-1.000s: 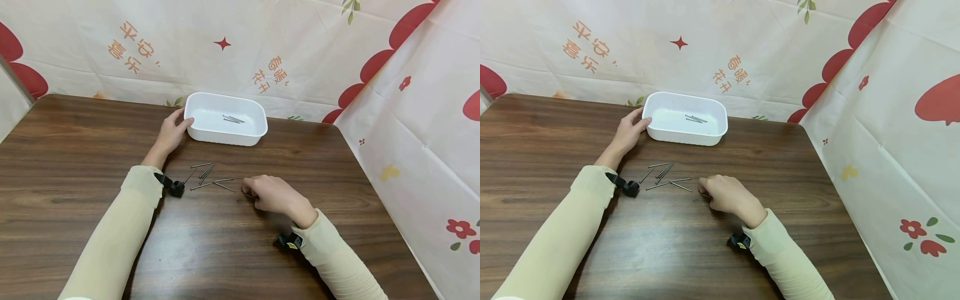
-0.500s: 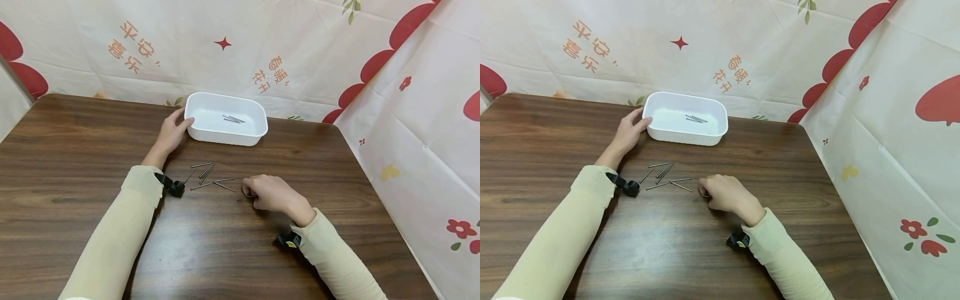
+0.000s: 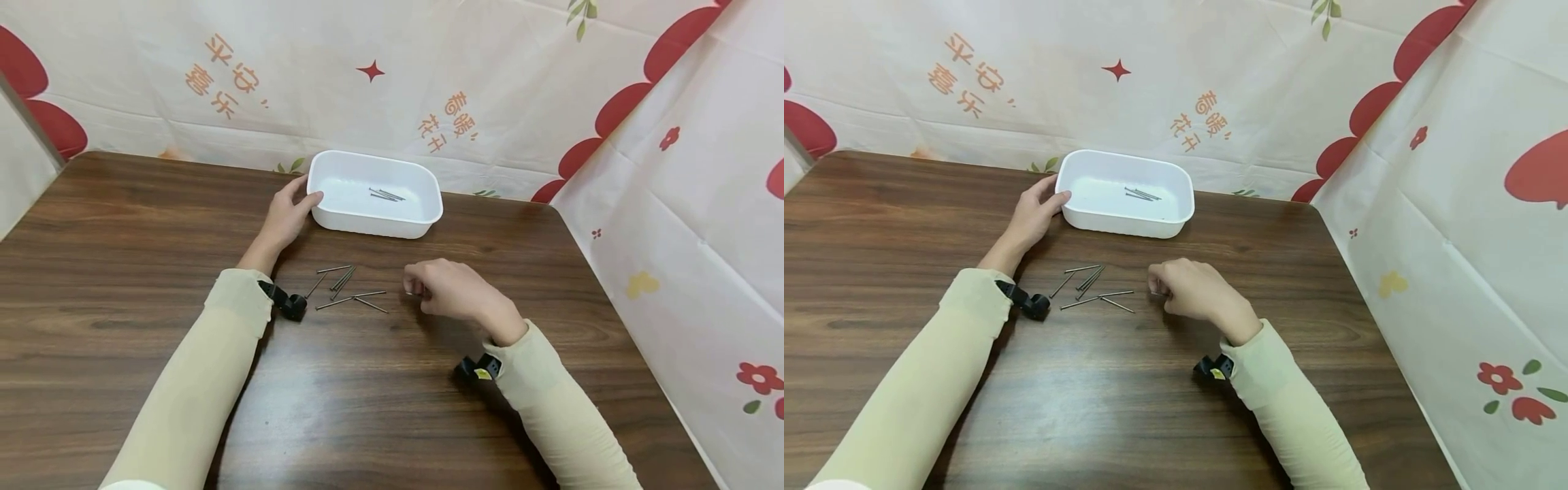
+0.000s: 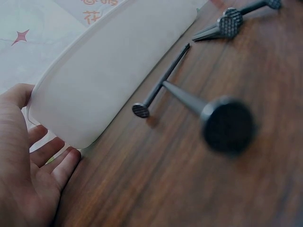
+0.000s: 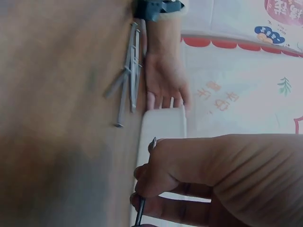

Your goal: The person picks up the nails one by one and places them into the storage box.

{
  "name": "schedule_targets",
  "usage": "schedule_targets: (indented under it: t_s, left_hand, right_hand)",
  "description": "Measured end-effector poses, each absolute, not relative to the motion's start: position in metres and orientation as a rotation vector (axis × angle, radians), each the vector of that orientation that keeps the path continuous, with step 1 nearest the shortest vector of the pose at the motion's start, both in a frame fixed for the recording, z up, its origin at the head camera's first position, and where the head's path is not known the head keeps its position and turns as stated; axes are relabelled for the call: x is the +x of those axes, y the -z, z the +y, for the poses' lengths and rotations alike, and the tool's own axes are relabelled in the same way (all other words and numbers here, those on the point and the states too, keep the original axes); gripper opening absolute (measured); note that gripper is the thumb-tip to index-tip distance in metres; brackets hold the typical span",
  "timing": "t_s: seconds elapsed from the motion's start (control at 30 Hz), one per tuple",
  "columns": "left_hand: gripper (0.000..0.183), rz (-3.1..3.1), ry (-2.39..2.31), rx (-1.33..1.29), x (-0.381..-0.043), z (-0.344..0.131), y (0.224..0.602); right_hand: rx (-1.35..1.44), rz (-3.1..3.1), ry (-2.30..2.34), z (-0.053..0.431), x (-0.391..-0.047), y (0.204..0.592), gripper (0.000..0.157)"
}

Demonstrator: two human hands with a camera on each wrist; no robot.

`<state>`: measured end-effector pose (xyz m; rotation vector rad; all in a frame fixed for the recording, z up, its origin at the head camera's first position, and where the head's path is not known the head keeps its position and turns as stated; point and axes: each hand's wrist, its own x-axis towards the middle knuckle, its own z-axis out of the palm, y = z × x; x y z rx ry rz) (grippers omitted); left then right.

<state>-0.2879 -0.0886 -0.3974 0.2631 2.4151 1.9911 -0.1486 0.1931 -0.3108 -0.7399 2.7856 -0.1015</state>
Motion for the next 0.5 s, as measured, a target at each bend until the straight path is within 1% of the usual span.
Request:
schedule_targets:
  t_s: [0.2,0.5]
  left_hand:
    - [0.067,2.408,-2.002,0.273,-0.289,-0.087,0.398]
    - [0.067,2.414,-1.996,0.262,-0.288,-0.088,0.397]
  right_hand:
    - [-0.755,2.802,0.157,0.193,-0.174,0.29,0.027]
    - [-0.826,2.817,0.196,0.183,-0.222,0.268,0.023]
